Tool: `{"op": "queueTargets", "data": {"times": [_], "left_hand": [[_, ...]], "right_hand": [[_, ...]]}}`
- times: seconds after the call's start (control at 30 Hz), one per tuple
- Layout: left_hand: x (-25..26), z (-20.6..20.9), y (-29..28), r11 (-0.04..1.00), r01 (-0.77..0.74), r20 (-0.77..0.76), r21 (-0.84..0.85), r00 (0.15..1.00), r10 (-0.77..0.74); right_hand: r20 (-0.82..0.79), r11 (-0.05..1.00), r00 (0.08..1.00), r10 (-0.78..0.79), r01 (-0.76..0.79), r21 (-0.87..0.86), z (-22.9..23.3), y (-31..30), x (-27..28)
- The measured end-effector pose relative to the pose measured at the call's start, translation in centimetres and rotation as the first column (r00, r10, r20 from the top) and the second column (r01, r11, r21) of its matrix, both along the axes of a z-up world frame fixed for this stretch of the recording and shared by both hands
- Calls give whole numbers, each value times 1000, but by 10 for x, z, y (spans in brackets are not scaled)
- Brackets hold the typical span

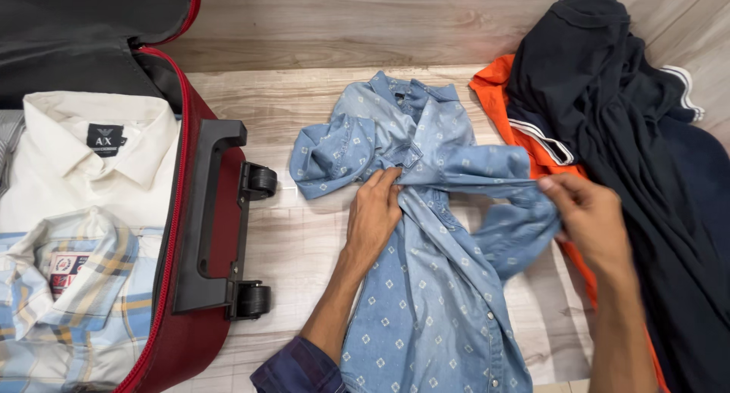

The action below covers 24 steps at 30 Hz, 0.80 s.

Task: The person takes a patterned shirt out of a suitcase, spreads it out on a table, and then buttons the shirt while it lies flat.

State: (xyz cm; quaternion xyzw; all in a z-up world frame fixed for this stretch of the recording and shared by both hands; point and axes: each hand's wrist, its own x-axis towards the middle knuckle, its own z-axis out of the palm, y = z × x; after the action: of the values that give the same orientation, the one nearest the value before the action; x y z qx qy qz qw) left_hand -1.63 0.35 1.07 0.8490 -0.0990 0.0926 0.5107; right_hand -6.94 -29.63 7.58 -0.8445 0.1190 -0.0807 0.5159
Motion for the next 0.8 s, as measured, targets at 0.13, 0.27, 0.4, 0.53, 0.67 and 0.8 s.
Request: {"op": "queueTargets", "data": {"times": [0.13, 0.27, 0.4, 0.53, 0.67, 0.8], "left_hand": [[-2, -1, -4, 999, 27, 58, 36, 998, -30], [-5, 0, -3, 998, 63, 169, 19, 983, -65], [-8, 13, 4, 984, 56, -6, -169, 998, -58], [-6, 19, 10, 840, 58, -19, -540, 997, -81], [4, 12, 16, 504, 272, 68, -820, 920, -386], [7, -13, 5, 742, 207, -122, -638, 924, -363]], "right_hand": [[27, 925, 994, 107, -109, 363, 40, -11, -13], [236, 764, 943, 236, -330, 554, 72, 15, 1], [433, 499, 871, 231, -488, 716, 105, 57, 23], [491, 634, 833, 257, -528, 565, 122, 96, 41], [363, 624, 813, 455, -582, 522, 109, 127, 60], [118, 746, 760, 639, -650, 147, 75, 151, 60]]}}
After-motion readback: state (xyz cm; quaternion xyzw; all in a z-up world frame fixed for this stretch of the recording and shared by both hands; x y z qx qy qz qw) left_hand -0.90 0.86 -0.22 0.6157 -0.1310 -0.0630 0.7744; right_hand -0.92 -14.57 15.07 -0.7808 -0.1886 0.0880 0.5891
